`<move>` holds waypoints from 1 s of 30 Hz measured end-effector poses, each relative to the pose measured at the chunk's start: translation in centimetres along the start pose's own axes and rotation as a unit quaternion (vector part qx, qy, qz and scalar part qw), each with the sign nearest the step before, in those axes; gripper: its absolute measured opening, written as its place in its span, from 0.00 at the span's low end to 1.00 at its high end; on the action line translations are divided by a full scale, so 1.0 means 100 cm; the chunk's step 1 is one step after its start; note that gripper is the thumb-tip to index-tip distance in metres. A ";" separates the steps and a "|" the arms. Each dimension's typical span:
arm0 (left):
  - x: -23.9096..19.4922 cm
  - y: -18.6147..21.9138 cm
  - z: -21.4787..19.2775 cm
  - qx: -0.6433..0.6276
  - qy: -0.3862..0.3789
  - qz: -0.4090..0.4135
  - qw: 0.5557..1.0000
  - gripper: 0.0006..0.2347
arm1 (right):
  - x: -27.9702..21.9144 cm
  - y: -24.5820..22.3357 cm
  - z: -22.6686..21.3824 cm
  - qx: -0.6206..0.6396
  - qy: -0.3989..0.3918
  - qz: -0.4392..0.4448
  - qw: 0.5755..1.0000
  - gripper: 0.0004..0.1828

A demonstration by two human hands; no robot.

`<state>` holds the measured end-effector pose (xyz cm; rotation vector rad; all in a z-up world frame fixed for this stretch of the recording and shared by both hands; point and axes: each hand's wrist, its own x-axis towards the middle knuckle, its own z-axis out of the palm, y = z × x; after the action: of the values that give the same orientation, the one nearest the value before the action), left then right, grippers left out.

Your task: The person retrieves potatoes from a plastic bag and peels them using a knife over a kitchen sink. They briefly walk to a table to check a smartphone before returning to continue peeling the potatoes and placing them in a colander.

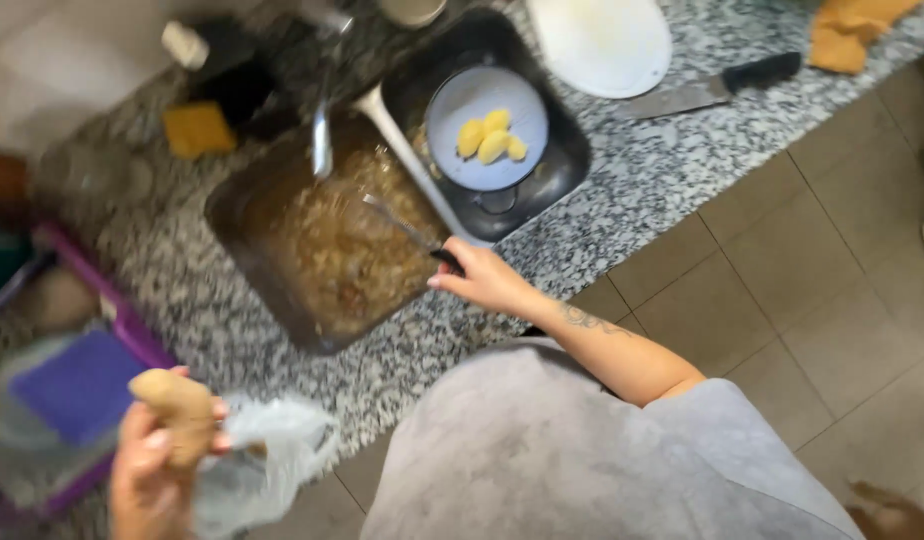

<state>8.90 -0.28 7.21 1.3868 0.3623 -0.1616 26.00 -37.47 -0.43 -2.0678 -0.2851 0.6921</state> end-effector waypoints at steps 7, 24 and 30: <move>0.140 -0.098 0.147 -0.297 0.026 -0.131 0.946 0.14 | 0.008 -0.002 -0.024 0.048 0.020 0.024 0.998 0.12; 0.346 -0.145 0.162 -0.177 0.164 -0.121 0.963 0.17 | 0.121 0.020 0.039 0.281 0.110 0.077 0.950 0.18; 0.312 -0.109 0.176 -0.247 0.312 -0.071 0.915 0.21 | 0.165 0.009 0.079 0.294 0.139 0.094 0.941 0.20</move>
<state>37.29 -16.35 -11.15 0.8772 0.9678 0.2541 34.86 -25.11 -10.59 -1.5935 0.2610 0.5059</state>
